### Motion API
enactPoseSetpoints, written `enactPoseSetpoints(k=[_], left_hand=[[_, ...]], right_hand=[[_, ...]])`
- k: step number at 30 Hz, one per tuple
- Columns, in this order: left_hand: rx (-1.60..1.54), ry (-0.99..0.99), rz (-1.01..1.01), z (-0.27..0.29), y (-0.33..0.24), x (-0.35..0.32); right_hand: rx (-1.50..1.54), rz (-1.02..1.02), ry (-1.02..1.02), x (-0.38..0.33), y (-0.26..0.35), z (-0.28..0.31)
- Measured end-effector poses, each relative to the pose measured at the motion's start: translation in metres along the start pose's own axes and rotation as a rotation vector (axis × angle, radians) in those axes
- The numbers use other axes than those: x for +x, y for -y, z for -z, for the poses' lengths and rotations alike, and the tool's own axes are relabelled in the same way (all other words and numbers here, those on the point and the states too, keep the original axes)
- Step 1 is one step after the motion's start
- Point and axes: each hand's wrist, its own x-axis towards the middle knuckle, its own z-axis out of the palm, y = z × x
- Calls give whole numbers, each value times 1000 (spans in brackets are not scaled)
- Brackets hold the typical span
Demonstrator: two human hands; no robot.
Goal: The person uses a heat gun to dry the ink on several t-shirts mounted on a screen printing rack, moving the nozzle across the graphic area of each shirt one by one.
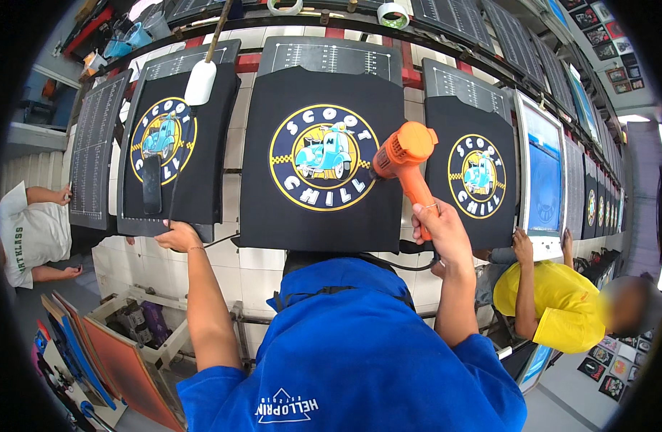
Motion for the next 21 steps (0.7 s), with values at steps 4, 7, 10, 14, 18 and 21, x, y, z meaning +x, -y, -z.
enactPoseSetpoints(k=[4, 7, 10, 14, 18, 21], left_hand=[[-25, 46, 23, 4, -8, -5], [-12, 44, 44, 6, -13, -7], [4, 24, 37, 3, -4, 0], [0, 24, 42, -1, -4, -2], [-25, 43, 42, 2, -4, -2], [-32, 19, 32, -2, -4, -2]], right_hand=[[-49, -3, 14, -3, -6, 7], [-119, 0, -36, -10, -11, 3], [-38, -48, 56, -15, -10, 12], [-46, 10, 22, -16, -16, 3], [-47, -46, 109, -4, -7, 3], [-55, 6, 92, 6, -7, -12]])
